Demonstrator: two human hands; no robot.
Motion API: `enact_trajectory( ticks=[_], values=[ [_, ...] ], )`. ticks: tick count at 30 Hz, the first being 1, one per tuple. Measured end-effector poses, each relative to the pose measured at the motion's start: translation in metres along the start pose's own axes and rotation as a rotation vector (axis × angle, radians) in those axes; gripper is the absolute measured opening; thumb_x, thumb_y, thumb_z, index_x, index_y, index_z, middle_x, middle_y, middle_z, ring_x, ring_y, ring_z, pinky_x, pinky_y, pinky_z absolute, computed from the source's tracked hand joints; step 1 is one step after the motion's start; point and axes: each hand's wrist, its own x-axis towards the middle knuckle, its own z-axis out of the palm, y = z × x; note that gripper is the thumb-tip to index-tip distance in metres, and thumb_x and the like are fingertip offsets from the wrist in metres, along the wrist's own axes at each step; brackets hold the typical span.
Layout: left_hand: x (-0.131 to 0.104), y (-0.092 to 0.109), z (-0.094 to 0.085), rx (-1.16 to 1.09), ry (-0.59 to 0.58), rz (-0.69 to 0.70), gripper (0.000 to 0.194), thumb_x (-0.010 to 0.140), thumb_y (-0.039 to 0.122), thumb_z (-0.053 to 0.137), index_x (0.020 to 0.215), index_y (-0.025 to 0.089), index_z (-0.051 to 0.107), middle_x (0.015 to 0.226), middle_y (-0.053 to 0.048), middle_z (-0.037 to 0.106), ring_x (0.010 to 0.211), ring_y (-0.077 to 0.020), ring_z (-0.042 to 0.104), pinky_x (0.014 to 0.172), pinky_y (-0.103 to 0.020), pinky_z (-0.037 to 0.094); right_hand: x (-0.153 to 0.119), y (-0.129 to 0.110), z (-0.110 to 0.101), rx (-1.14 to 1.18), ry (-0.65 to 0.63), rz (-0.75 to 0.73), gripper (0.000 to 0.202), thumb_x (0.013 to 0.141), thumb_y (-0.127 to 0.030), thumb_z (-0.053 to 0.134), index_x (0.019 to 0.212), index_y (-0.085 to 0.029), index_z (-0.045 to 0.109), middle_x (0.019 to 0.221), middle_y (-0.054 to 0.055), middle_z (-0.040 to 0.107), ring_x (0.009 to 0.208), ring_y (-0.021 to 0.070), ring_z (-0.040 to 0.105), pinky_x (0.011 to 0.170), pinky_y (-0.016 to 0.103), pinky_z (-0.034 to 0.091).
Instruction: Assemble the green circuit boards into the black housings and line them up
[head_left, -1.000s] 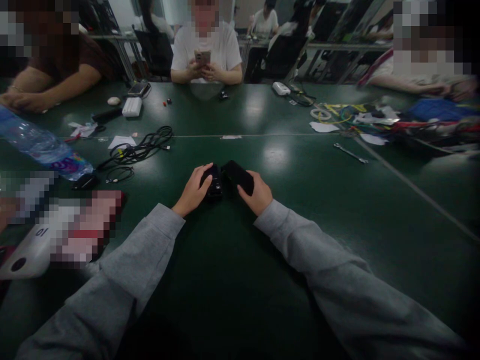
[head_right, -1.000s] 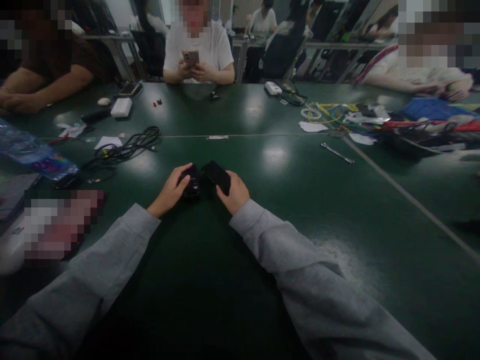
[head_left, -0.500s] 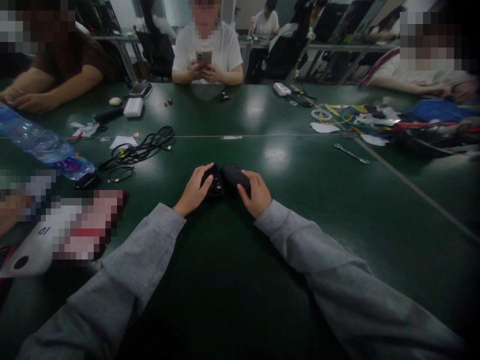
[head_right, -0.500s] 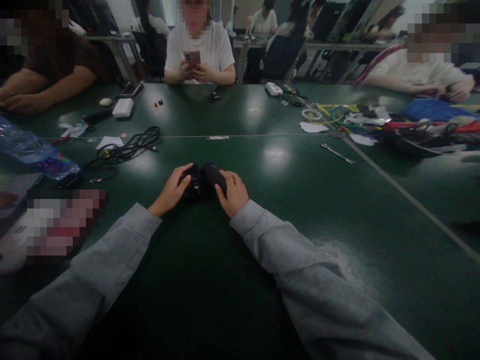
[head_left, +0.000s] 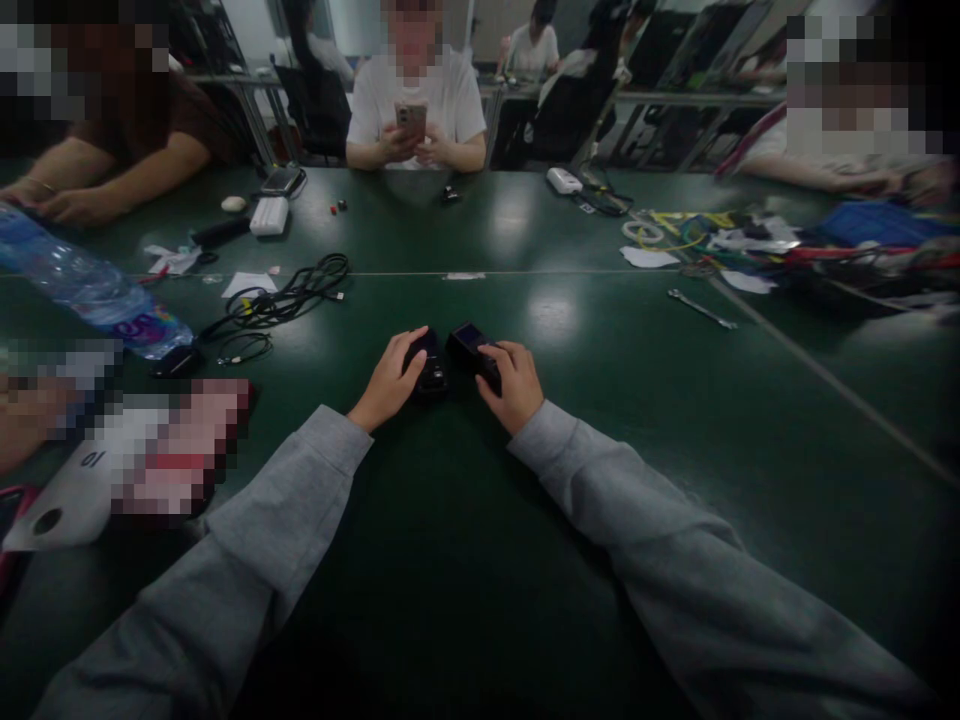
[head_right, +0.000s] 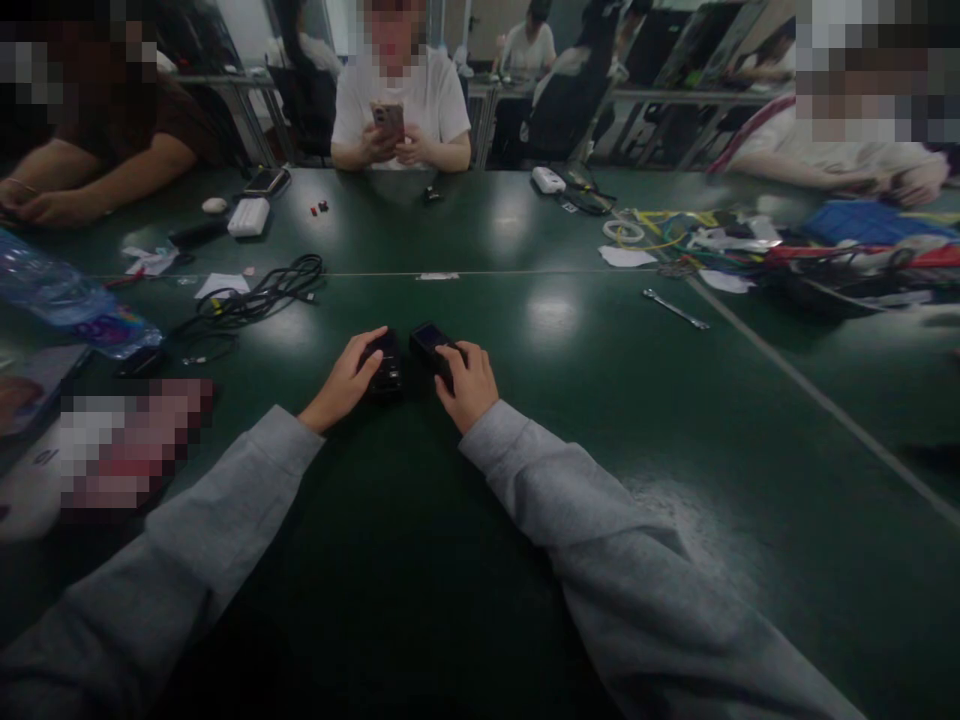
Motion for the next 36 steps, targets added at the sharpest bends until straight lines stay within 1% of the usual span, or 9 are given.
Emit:
enact_trajectory(
  ticks=[7,13,16,19,23,25,30,33,36],
  values=[
    [0.0,-0.001,0.0,0.0,-0.001,0.001,0.045,0.102,0.041,0.039,0.142,0.024,0.045,0.144,-0.01,0.049,0.136,-0.0239,0.045,0.116,-0.047,0.035,0.0,-0.004,-0.002,-0.089,-0.047,0.026,0.043,0.086,-0.02,0.056,0.128,-0.018,0.051,0.123,0.017,0.048,0.111,0.0326,0.05,0.088,0.049,0.05],
    [-0.001,0.003,-0.001,0.011,-0.017,-0.025,0.045,0.102,0.042,0.038,0.143,0.024,0.044,0.144,-0.01,0.048,0.135,-0.0234,0.045,0.115,-0.046,0.036,0.002,0.001,-0.004,-0.168,-0.013,0.115,0.042,0.084,-0.024,0.058,0.125,-0.018,0.052,0.118,0.017,0.049,0.107,0.0333,0.05,0.082,0.049,0.052],
    [-0.001,0.004,-0.001,0.016,-0.017,-0.027,0.046,0.102,0.042,0.037,0.144,0.023,0.044,0.145,-0.01,0.047,0.136,-0.0225,0.045,0.116,-0.045,0.035,0.003,0.003,-0.005,-0.165,-0.006,0.135,0.044,0.083,-0.026,0.059,0.125,-0.018,0.053,0.115,0.016,0.047,0.105,0.0327,0.05,0.082,0.049,0.052],
    [-0.001,0.003,-0.001,0.03,-0.008,-0.027,0.046,0.102,0.043,0.037,0.143,0.025,0.044,0.148,-0.009,0.045,0.14,-0.0221,0.041,0.118,-0.046,0.032,0.003,0.002,-0.006,-0.142,0.002,0.147,0.043,0.083,-0.028,0.058,0.125,-0.02,0.053,0.112,0.015,0.046,0.104,0.0324,0.05,0.083,0.051,0.052],
    [-0.001,0.001,-0.001,0.049,0.01,-0.04,0.047,0.102,0.047,0.037,0.142,0.026,0.045,0.151,-0.009,0.042,0.143,-0.0227,0.038,0.119,-0.047,0.03,0.002,0.0,-0.005,-0.092,-0.008,0.143,0.044,0.084,-0.029,0.058,0.126,-0.018,0.051,0.113,0.016,0.045,0.104,0.0325,0.051,0.086,0.052,0.052],
    [0.0,0.001,-0.001,0.046,0.023,-0.038,0.048,0.101,0.048,0.038,0.142,0.025,0.046,0.151,-0.009,0.042,0.142,-0.0229,0.038,0.119,-0.048,0.031,0.001,-0.001,-0.003,-0.05,-0.017,0.12,0.048,0.084,-0.029,0.056,0.129,-0.016,0.048,0.117,0.017,0.044,0.106,0.0326,0.052,0.088,0.053,0.053],
    [-0.003,0.002,-0.002,0.032,0.075,0.031,0.051,0.099,0.051,0.044,0.141,0.022,0.046,0.15,-0.012,0.043,0.143,-0.0222,0.037,0.12,-0.046,0.028,-0.002,-0.001,0.004,0.0,-0.022,0.063,0.051,0.087,-0.024,0.049,0.136,-0.011,0.042,0.129,0.022,0.043,0.12,0.0334,0.051,0.099,0.053,0.05],
    [-0.006,0.004,-0.002,0.039,0.082,0.013,0.056,0.097,0.054,0.048,0.142,0.021,0.044,0.152,-0.013,0.041,0.144,-0.0234,0.036,0.12,-0.047,0.028,-0.003,0.0,0.006,-0.017,-0.031,0.059,0.051,0.089,-0.024,0.047,0.137,-0.007,0.042,0.135,0.026,0.04,0.126,0.0353,0.048,0.102,0.054,0.048],
    [-0.01,0.007,-0.002,0.049,0.099,-0.012,0.058,0.095,0.056,0.049,0.143,0.023,0.044,0.153,-0.013,0.039,0.145,-0.0243,0.035,0.12,-0.047,0.028,-0.003,-0.001,0.008,-0.036,-0.045,0.07,0.052,0.091,-0.026,0.046,0.139,-0.008,0.041,0.138,0.027,0.039,0.131,0.0377,0.045,0.102,0.058,0.047]
  ],
)
